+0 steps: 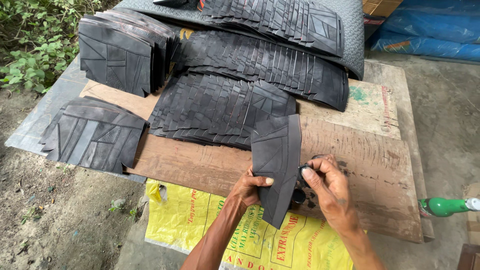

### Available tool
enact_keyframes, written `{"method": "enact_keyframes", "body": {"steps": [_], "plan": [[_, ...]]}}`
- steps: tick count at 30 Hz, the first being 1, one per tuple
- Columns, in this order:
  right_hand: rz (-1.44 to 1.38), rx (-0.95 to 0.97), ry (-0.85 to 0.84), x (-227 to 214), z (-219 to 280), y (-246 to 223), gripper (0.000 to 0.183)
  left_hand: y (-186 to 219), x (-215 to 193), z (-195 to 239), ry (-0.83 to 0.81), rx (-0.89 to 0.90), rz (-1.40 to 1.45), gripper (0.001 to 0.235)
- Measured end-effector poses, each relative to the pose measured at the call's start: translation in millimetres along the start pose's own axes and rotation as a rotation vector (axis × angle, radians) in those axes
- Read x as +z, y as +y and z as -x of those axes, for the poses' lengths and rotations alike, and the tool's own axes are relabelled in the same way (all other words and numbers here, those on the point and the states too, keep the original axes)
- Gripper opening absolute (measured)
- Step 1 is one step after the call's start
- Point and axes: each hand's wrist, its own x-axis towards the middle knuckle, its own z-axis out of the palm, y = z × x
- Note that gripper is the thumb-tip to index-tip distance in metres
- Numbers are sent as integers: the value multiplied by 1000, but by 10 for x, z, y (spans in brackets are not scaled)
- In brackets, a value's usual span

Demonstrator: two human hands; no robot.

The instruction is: The person repeatedly picks up black shoe sole pieces from a stack, applies a dark substance to the edges using a small applicator, and places them back on the table. The process is repeated for multiple pieces in a continuous loop.

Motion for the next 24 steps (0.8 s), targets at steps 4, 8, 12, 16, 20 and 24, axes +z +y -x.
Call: {"method": "enact_keyframes", "body": {"steps": [4,8,12,16,20,24], "plan": [[101,-109,-103,56,121,-2,28,22,-29,-1,6,43,5,58],[219,-228,-76,53,101,4,31,25,-63,-26,70,22,-48,61],[172,-108,36,-5,-36,-64,25,5,-79,-26,90,-7,-93,69],[136,-89,67,1,-101,-129,20,-14,-146,-12,87,-29,-113,69],[33,-30,80,-17,-111,-96,21,-63,-239,-13,31,-36,-119,66],[104,-172,-96,-51,-96,-40,24,-68,-303,-21,49,-32,-108,63]]}}
